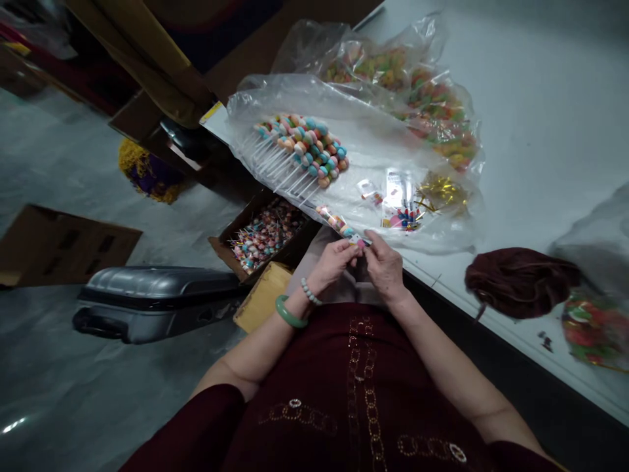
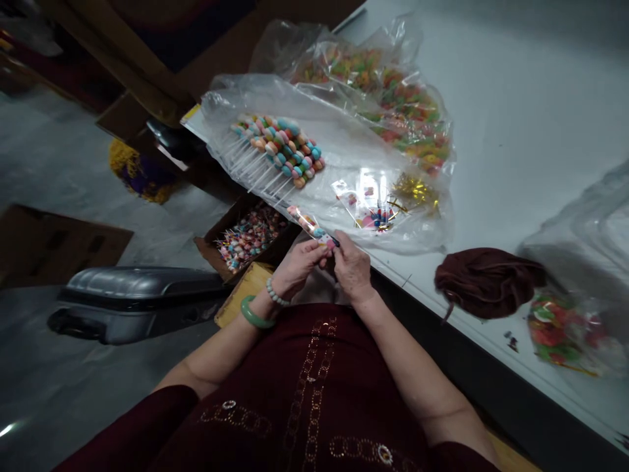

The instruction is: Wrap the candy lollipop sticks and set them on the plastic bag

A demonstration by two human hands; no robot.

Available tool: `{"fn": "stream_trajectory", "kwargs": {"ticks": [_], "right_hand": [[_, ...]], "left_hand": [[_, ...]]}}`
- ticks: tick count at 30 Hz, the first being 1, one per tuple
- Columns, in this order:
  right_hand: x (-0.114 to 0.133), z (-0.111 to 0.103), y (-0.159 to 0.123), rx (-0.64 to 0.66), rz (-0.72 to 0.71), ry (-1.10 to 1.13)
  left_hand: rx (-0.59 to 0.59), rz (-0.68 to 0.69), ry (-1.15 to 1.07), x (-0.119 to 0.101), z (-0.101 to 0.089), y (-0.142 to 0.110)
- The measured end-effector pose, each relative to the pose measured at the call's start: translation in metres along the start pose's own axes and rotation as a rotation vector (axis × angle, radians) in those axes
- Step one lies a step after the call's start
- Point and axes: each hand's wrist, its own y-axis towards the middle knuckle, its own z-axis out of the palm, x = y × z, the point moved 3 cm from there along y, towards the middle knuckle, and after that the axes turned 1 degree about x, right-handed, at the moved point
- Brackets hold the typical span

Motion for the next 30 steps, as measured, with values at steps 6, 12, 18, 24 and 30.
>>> {"fn": "stream_trajectory", "kwargs": {"ticks": [6,12,18,24,30], "right_hand": [[0.006,0.005,-0.003,-0.076,-0.293,-0.318],[0.022,0.006,-0.015,-0.149,-0.529,-0.539],[0.041,0.000,-0.013,-0.109,-0.447,-0.519],[0.026,0.000,0.006,0.116,0.150,0.442],[0.013,0.006,-0.006,0.374,0.610,1.094]], "left_hand": [[0.049,-0.086,-0.153,-0.005,0.011,-0.006],[-0.106,-0.156,-0.340,-0.008,0.003,0.007],[-0.226,-0.159,-0.456,-0.010,0.013,0.006],[-0.059,-0.282,-0.480,-0.011,0.021,-0.009],[0.140,-0.082,-0.120,-0.021,0.012,-0.020]]}}
